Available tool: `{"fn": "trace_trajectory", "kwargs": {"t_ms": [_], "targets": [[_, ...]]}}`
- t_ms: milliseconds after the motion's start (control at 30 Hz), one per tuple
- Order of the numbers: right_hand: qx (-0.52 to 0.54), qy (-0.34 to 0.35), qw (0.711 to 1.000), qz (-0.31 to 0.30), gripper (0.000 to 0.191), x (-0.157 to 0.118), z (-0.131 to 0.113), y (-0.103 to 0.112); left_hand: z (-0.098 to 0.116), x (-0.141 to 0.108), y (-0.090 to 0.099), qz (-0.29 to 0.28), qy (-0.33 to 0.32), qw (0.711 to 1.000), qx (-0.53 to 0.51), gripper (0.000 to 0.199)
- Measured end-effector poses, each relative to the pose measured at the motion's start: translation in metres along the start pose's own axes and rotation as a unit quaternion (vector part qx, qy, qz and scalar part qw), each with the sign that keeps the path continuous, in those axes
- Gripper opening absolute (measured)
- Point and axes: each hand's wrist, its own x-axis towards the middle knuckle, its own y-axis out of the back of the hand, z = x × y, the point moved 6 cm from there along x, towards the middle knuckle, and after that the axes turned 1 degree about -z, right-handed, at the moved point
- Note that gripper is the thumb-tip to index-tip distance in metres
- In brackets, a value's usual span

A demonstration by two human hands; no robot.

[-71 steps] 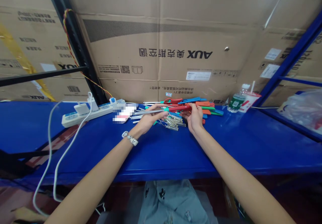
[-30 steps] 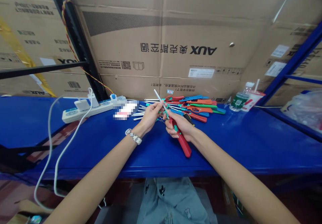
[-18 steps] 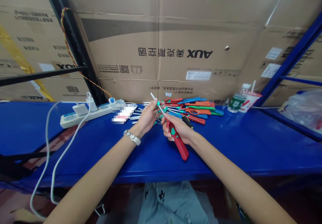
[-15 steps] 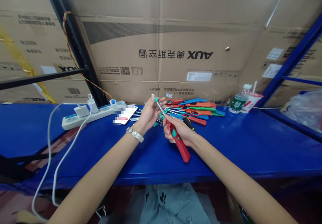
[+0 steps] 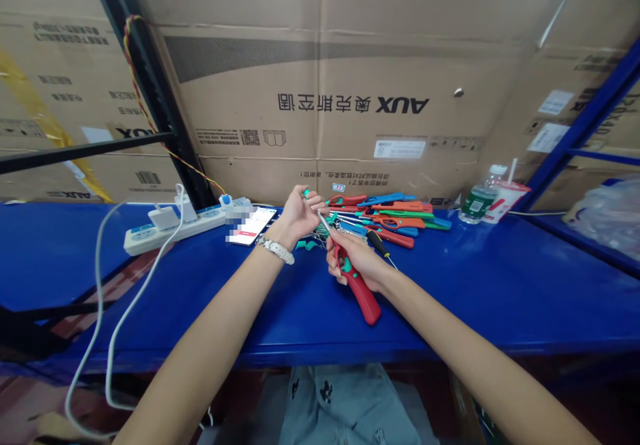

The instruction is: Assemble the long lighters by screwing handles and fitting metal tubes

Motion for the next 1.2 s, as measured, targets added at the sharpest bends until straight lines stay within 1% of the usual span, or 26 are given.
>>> {"fn": "trace_trajectory", "kwargs": {"t_ms": [100, 167, 300, 400, 467, 567, 600, 800, 867, 933, 967, 1000, 1033, 1067, 1133, 1167, 1200], "targets": [[-0.006, 0.006, 1.000, -0.015, 0.032, -0.001, 0.000, -0.003, 0.008, -0.002, -0.001, -0.003, 0.000, 1.000, -0.012, 0.041], [-0.008, 0.008, 1.000, -0.019, 0.032, -0.001, -0.001, -0.004, 0.010, -0.002, -0.001, -0.011, 0.001, 1.000, -0.009, 0.039], [-0.011, 0.011, 1.000, -0.012, 0.031, -0.002, -0.004, -0.002, 0.005, -0.004, 0.001, -0.022, 0.007, 1.000, 0.020, 0.037], [-0.015, 0.012, 1.000, 0.008, 0.031, -0.002, -0.004, 0.002, -0.002, -0.006, 0.008, 0.001, 0.037, 0.997, 0.068, 0.037], [-0.020, 0.013, 1.000, 0.011, 0.031, -0.002, -0.003, 0.002, -0.002, -0.006, 0.008, -0.001, 0.038, 0.997, 0.064, 0.032], [-0.029, 0.020, 0.999, 0.001, 0.033, -0.001, -0.003, 0.000, 0.004, -0.005, 0.002, -0.032, 0.015, 0.999, 0.009, 0.029], [-0.032, 0.025, 0.999, -0.001, 0.034, -0.001, -0.004, -0.001, 0.006, -0.004, 0.001, -0.034, 0.010, 0.999, -0.004, 0.029], [-0.059, 0.043, 0.997, 0.007, 0.037, 0.001, -0.008, -0.003, 0.010, -0.004, -0.005, -0.008, -0.015, 1.000, -0.010, 0.031], [-0.067, 0.042, 0.997, 0.001, 0.037, -0.001, -0.007, -0.005, 0.019, -0.003, -0.004, -0.001, -0.037, 0.999, -0.014, 0.033], [-0.071, 0.031, 0.997, -0.008, 0.037, -0.004, -0.005, -0.005, 0.036, 0.000, 0.000, 0.009, -0.083, 0.996, -0.008, 0.036], [-0.068, 0.025, 0.997, -0.008, 0.036, -0.006, -0.005, -0.004, 0.047, 0.002, 0.003, 0.012, -0.118, 0.993, 0.004, 0.038], [-0.062, 0.021, 0.998, -0.001, 0.035, -0.009, -0.005, -0.001, 0.057, 0.003, 0.007, 0.020, -0.146, 0.988, 0.037, 0.039], [-0.052, 0.022, 0.998, 0.013, 0.034, -0.011, -0.008, 0.002, 0.065, 0.005, 0.012, 0.032, -0.171, 0.980, 0.094, 0.041], [-0.040, 0.028, 0.998, 0.032, 0.033, -0.012, -0.011, 0.007, 0.072, 0.005, 0.016, 0.049, -0.199, 0.963, 0.173, 0.042], [-0.017, 0.045, 0.996, 0.072, 0.031, -0.014, -0.019, 0.017, 0.076, 0.005, 0.023, 0.066, -0.240, 0.903, 0.350, 0.041], [-0.009, 0.050, 0.995, 0.087, 0.030, -0.014, -0.023, 0.022, 0.073, 0.006, 0.027, 0.061, -0.243, 0.884, 0.394, 0.037], [-0.004, 0.053, 0.994, 0.098, 0.029, -0.013, -0.025, 0.026, 0.067, 0.006, 0.032, 0.054, -0.238, 0.877, 0.414, 0.031]]}}
